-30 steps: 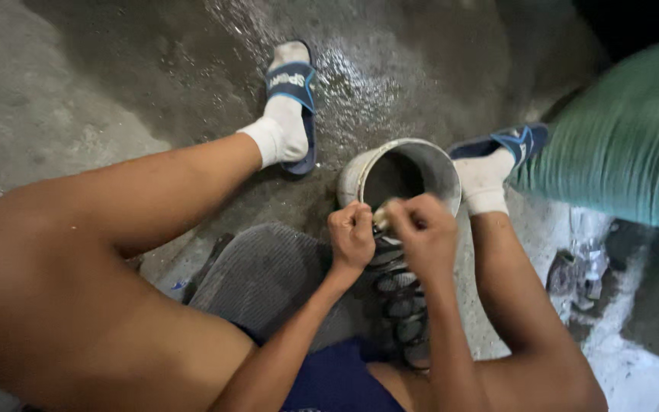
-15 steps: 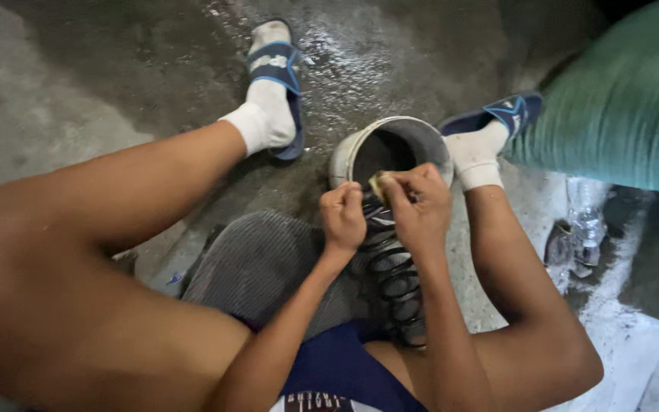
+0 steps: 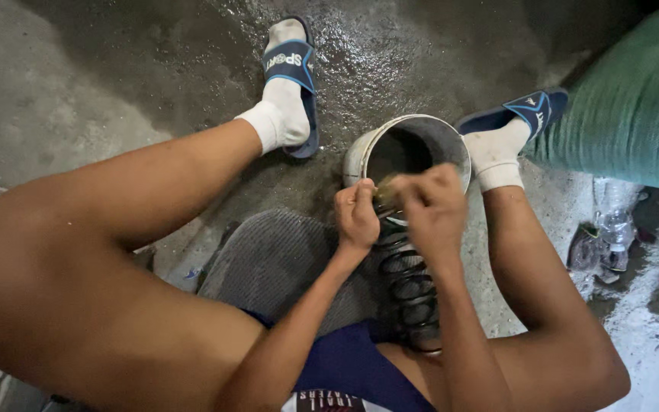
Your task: The person sits on the floor and scrubs a metal coil spring from a shock absorber with a small sponge, repeatedly dipping the sponge into a bucket of water beside them while working around the spring's coils.
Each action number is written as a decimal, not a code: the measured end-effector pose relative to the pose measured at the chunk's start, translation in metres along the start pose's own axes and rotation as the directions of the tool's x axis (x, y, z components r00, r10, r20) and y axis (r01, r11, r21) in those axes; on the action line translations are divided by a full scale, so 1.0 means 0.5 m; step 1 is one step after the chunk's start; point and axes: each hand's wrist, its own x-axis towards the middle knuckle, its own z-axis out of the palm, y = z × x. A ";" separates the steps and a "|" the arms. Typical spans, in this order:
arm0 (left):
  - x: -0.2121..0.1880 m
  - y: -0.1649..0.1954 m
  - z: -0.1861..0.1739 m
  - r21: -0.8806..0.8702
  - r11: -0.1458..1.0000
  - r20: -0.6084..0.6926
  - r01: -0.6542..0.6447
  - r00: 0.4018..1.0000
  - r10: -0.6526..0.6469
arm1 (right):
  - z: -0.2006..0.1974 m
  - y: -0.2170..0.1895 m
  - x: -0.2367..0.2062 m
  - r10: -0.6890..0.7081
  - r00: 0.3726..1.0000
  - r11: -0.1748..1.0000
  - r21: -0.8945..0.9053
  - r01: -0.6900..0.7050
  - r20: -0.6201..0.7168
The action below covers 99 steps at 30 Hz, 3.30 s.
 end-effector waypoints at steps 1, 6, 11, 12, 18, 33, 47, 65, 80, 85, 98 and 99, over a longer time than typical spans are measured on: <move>0.000 0.001 0.002 -0.015 1.000 0.001 0.009 1.000 -0.009 | 0.000 0.000 0.000 0.034 0.999 0.999 0.015 -0.034 -0.006; 0.002 0.001 0.004 -0.025 1.000 -0.017 -0.019 1.000 0.019 | 0.001 0.002 -0.001 0.014 0.985 0.989 0.141 -0.040 0.175; 0.005 -0.001 0.009 -0.028 1.000 -0.013 0.001 1.000 -0.001 | 0.002 0.002 -0.002 0.067 0.998 0.997 0.049 -0.067 -0.002; 0.005 -0.001 0.009 -0.022 0.999 -0.027 -0.027 0.999 0.027 | 0.003 0.002 -0.002 0.109 0.994 0.991 0.073 -0.108 -0.017; 0.004 -0.003 0.008 -0.025 0.999 -0.011 -0.048 0.999 0.048 | 0.004 0.001 -0.003 -0.071 0.997 0.997 0.027 0.070 0.038; 0.002 -0.003 0.009 0.042 0.988 -0.056 -0.148 0.987 0.151 | 0.003 0.002 -0.002 -0.030 0.995 0.997 -0.066 0.036 0.093; 0.002 -0.008 0.012 -0.057 0.996 -0.072 -0.075 0.995 0.071 | 0.004 0.009 0.001 0.002 1.000 1.000 0.006 -0.002 0.024; 0.002 -0.025 0.016 0.055 0.994 -0.076 -0.092 0.992 0.096 | 0.006 0.007 0.003 -0.022 0.996 0.996 0.090 0.015 0.085; -0.002 -0.035 0.013 0.004 0.999 -0.092 -0.033 0.995 0.033 | 0.009 -0.008 0.005 -0.034 0.997 0.990 0.137 0.024 0.072; 0.001 -0.020 0.016 -0.107 0.992 -0.076 0.067 0.994 -0.076 | 0.012 -0.003 0.005 0.048 0.996 0.999 0.002 -0.048 -0.071; 0.004 -0.017 0.015 -0.108 0.994 -0.063 0.005 0.998 -0.011 | 0.024 0.096 -0.010 -0.081 0.995 0.995 0.067 0.077 0.053; 0.004 -0.021 0.015 -0.097 0.995 -0.060 -0.028 0.998 0.022 | 0.024 0.109 -0.010 -0.087 0.996 0.996 0.037 0.086 0.032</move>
